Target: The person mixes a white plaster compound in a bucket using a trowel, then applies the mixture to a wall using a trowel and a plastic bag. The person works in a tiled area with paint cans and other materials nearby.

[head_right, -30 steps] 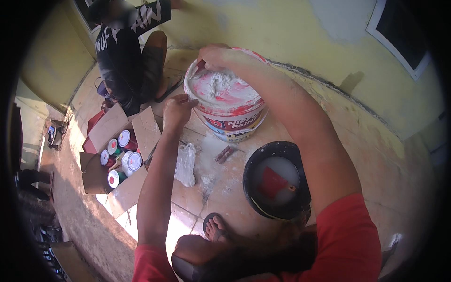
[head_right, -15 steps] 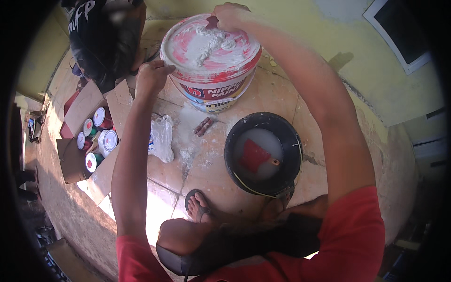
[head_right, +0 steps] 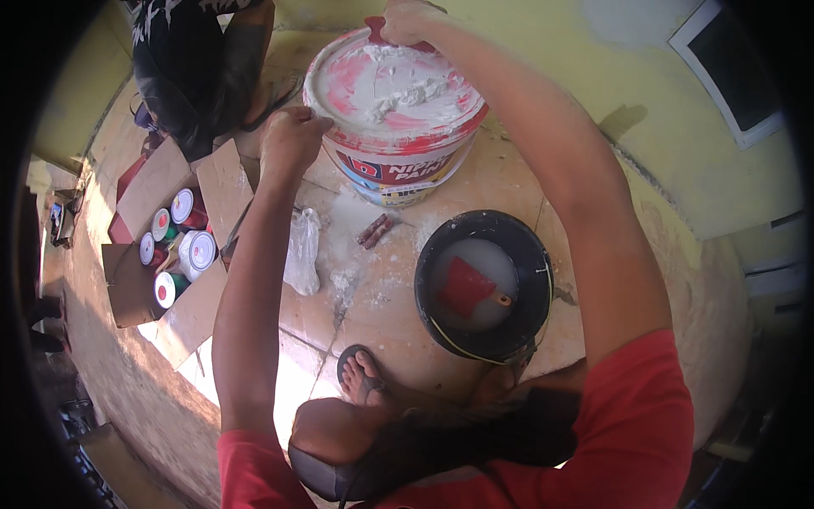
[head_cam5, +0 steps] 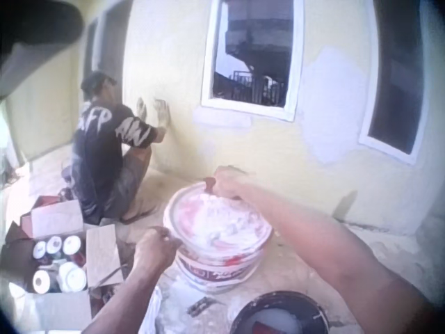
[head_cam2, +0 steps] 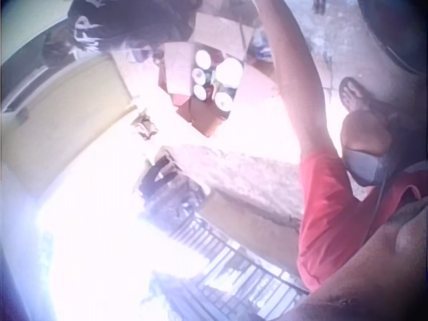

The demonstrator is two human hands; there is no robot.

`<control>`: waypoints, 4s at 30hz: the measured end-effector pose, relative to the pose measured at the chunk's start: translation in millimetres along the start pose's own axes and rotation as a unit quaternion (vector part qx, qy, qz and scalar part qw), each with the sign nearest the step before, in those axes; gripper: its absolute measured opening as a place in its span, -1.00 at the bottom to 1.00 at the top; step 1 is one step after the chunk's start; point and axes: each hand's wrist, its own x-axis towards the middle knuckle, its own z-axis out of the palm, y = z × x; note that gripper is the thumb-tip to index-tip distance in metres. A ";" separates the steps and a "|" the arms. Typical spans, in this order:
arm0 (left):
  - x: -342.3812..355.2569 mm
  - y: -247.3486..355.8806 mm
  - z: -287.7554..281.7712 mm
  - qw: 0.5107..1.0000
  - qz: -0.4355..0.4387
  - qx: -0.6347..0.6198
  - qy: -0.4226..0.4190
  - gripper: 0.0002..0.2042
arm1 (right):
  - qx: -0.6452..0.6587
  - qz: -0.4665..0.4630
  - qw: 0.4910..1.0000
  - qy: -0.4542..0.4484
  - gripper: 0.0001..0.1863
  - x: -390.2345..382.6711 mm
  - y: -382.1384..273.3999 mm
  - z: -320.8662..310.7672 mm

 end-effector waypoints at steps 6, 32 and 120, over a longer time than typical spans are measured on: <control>0.0 -8.1 -0.2 1.000 -0.014 -0.010 0.011 -0.44 | -0.018 -0.156 0.988 -0.004 -0.58 -24.4 -4.8 -2.6; -2.8 -10.4 1.3 1.000 -0.011 -0.021 0.008 -0.41 | 0.040 -0.084 0.994 -0.061 -0.61 -63.8 61.6 -26.8; -225.1 25.0 203.0 0.834 0.452 0.185 -0.258 -0.78 | 0.266 -0.025 0.943 0.196 -0.65 -156.2 70.2 12.8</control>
